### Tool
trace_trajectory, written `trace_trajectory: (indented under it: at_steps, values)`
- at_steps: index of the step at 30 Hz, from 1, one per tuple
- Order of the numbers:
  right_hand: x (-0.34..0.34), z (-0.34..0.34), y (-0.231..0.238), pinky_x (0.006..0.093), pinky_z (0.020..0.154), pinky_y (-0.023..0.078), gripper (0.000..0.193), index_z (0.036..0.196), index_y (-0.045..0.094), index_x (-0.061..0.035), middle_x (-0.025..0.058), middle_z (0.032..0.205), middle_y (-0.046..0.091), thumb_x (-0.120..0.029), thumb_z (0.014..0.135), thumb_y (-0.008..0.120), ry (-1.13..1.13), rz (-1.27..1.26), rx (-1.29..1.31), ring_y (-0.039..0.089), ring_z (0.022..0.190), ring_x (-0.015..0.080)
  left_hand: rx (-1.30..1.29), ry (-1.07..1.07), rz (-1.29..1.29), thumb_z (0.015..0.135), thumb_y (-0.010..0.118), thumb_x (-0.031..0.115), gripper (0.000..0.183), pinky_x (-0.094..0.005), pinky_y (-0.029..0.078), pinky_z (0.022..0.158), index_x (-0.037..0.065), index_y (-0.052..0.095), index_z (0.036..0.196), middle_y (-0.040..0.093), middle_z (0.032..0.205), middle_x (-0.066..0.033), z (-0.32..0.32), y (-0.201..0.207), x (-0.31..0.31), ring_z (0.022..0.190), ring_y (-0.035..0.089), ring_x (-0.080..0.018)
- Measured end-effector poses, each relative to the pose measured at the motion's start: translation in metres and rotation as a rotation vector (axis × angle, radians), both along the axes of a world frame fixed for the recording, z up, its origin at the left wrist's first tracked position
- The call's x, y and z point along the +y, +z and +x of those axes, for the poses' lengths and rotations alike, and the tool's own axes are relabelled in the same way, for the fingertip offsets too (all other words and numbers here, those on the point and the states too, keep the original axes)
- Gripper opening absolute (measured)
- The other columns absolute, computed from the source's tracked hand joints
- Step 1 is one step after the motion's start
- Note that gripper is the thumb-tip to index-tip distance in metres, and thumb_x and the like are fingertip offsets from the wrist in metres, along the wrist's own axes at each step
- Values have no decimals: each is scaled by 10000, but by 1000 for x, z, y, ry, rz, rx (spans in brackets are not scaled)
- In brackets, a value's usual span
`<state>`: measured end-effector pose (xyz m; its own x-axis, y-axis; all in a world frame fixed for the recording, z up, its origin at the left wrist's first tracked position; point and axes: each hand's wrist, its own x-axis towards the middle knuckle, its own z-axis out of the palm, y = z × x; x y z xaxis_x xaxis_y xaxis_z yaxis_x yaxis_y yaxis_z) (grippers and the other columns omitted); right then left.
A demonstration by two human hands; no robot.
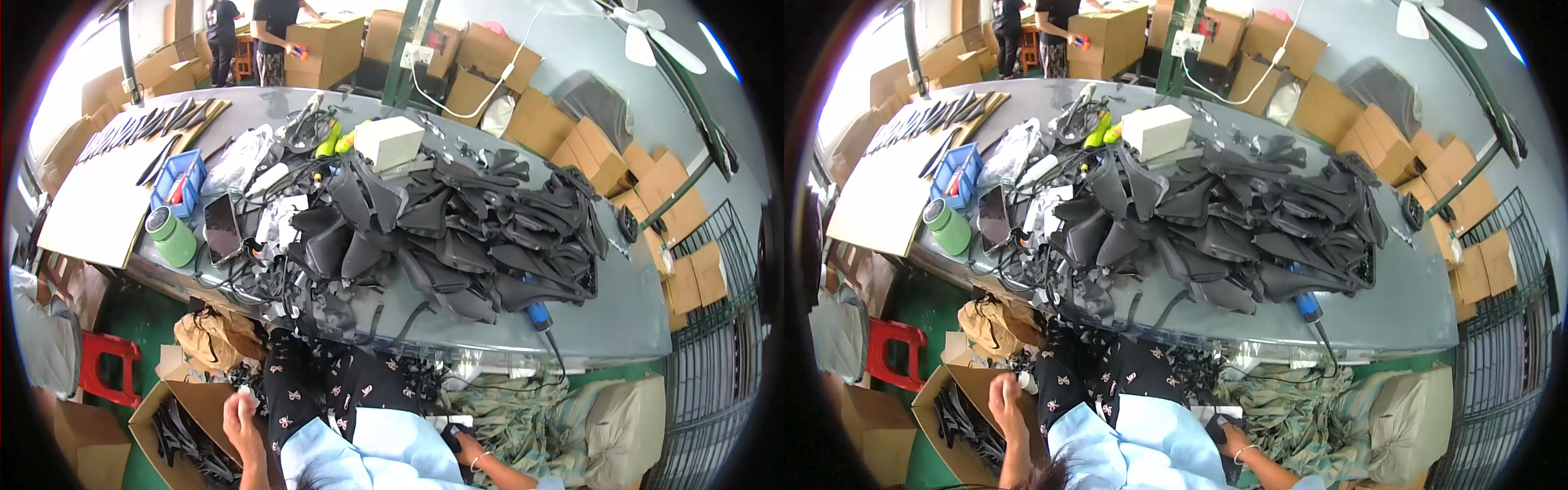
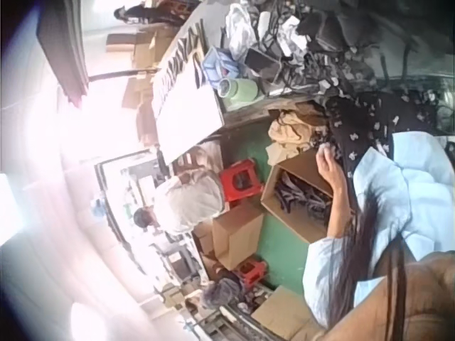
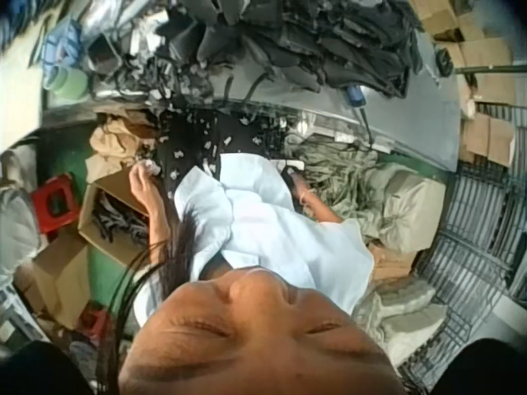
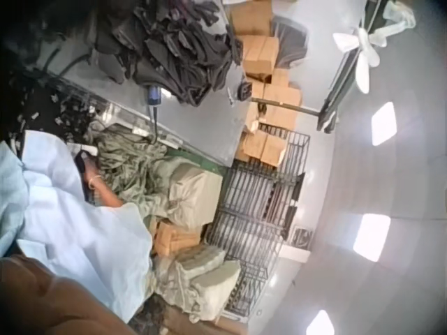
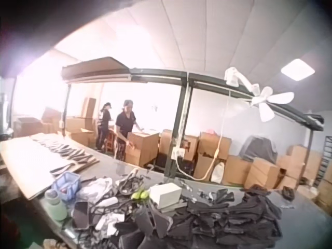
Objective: The person uses a hot glue gun to apply adhesive to the edges of black plastic parts and joins them together. They repeatedly pick parts from a pile, apply glue, and press the pieces together, placing finished assemblies into a cardboard box.
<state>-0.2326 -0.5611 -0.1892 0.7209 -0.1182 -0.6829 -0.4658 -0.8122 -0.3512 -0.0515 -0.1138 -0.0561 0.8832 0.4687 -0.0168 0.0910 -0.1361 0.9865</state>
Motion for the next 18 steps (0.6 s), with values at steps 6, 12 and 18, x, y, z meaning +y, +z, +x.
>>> trace_trajectory:
  at_steps: [6, 12, 18]
  values:
    - [-9, 10, 40, 389, 911, 407, 674, 1138, 523, -30, 204, 1124, 554, -486, 674, 698, -51, 88, -70, 518, 1073, 343, -703, -612, -148, 937, 405, 243, 290, -349, 471, 557, 17, 555, 835, 546, 735, -89, 52, 189, -88, 607, 550, -235]
    - [-12, 53, 67, 368, 727, 483, 482, 1013, 545, -30, 131, 871, 635, -389, 728, 697, -23, 57, -559, 622, 811, 280, -1094, -1291, -861, 895, 472, 281, 298, -384, 412, 472, 29, 557, 762, 522, 627, -66, 34, 302, -121, 539, 524, -235]
    - [36, 131, 137, 351, 640, 487, 272, 937, 588, -48, 82, 755, 642, -241, 766, 673, 198, 101, -933, 623, 704, 245, -1192, -1244, -781, 897, 476, 270, 247, -377, 398, 567, 54, 570, 824, 538, 728, -45, 20, 315, -132, 654, 518, -220]
